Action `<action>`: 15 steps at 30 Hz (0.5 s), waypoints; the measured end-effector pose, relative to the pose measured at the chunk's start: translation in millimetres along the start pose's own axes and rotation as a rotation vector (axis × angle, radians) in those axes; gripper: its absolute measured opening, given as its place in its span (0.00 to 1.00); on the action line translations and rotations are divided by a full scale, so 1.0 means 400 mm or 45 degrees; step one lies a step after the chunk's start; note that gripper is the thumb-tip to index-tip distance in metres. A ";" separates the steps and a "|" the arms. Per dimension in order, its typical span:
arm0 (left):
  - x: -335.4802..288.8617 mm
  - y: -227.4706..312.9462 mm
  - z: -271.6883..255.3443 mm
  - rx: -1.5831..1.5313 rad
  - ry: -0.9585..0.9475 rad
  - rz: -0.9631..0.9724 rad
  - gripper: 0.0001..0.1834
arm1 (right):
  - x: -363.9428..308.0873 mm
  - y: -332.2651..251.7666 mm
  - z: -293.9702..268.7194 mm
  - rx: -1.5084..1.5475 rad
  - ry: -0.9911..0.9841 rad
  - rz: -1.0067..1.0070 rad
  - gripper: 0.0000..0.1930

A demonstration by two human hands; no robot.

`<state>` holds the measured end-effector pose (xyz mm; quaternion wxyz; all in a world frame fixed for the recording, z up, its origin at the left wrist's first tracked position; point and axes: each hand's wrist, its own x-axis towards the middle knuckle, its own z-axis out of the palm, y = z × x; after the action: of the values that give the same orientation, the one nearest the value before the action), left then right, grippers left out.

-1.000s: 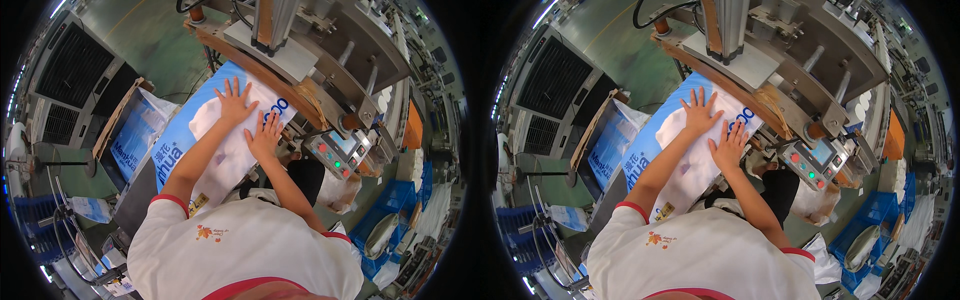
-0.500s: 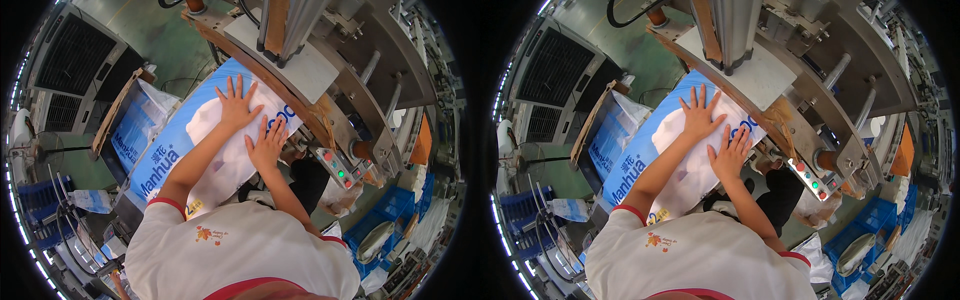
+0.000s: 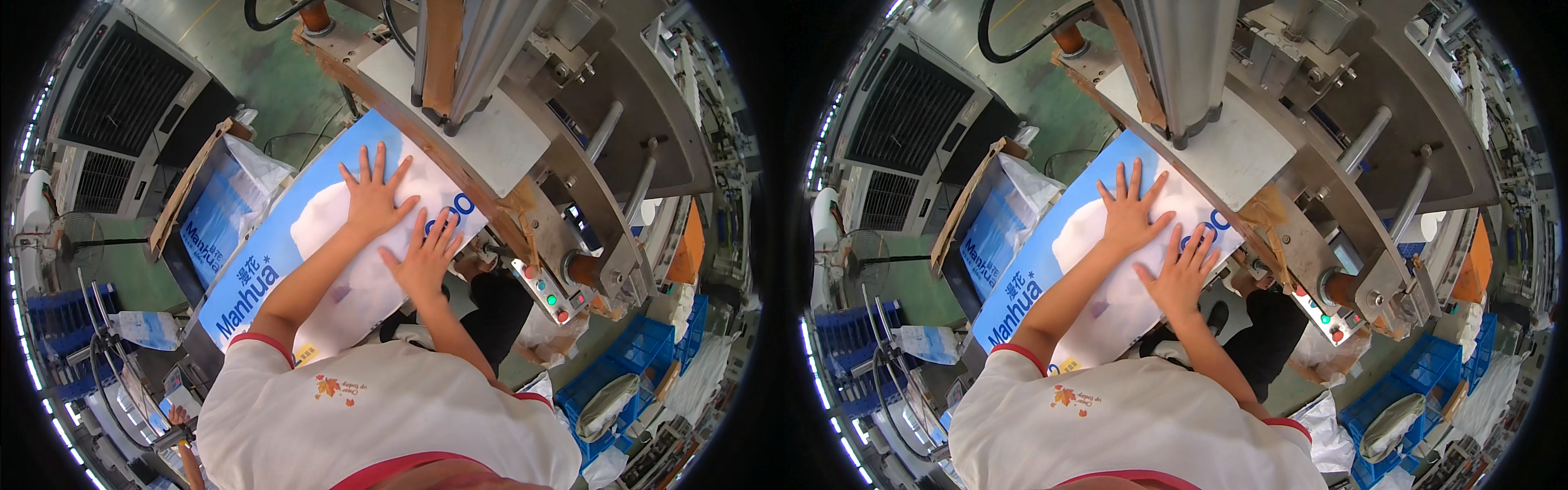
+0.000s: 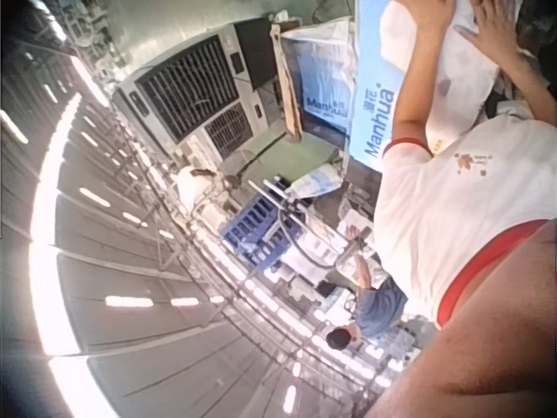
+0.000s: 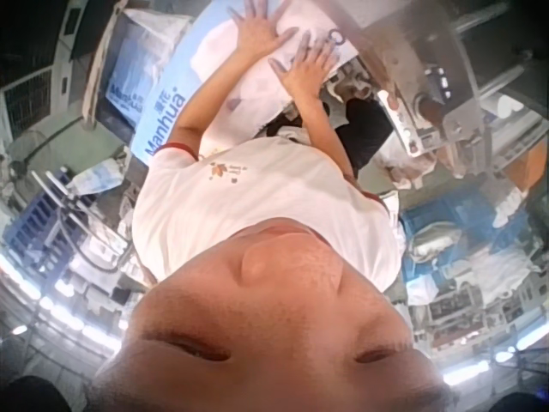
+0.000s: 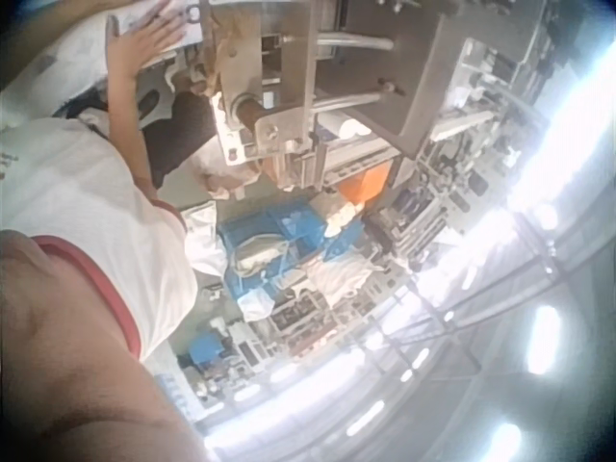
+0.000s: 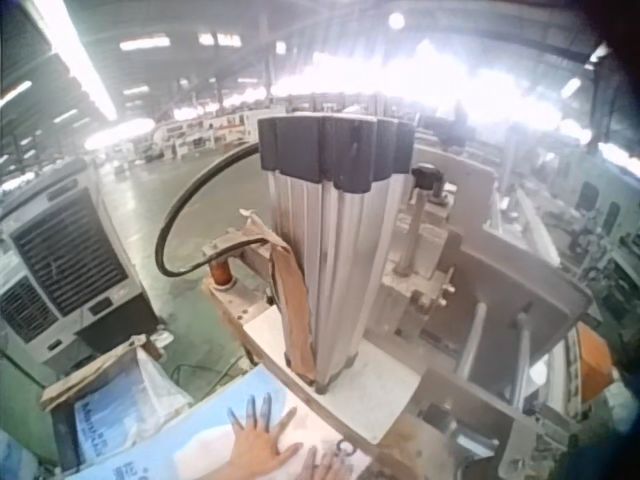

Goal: The person positions a large plastic bag into an industrial packaging machine, smooths the bag by hand, and operates the machine to seal the contents.

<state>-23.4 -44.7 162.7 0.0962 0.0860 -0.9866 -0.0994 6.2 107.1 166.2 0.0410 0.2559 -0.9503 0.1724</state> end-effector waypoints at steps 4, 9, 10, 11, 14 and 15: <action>0.056 0.017 0.012 -0.052 0.075 0.020 0.37 | 0.075 0.035 0.016 -0.037 0.094 0.033 0.51; 0.088 0.011 0.033 -0.016 0.095 0.000 0.37 | 0.092 0.029 0.012 0.041 0.017 0.045 0.55; 0.076 0.008 0.027 -0.043 0.101 0.006 0.37 | 0.082 0.020 0.011 0.029 0.034 0.040 0.55; 0.065 0.007 0.020 -0.070 0.108 0.011 0.37 | 0.071 0.010 0.010 0.017 0.051 0.032 0.55; 0.012 -0.010 -0.001 -0.058 0.065 -0.013 0.38 | 0.028 -0.029 0.005 0.027 -0.003 0.011 0.55; -0.006 -0.014 -0.012 -0.051 0.049 -0.020 0.38 | 0.011 -0.041 0.006 0.033 -0.015 0.004 0.55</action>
<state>-19.1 -50.6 165.5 0.1161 0.0939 -0.9817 -0.1182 10.4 91.0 169.8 0.0318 0.2560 -0.9486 0.1834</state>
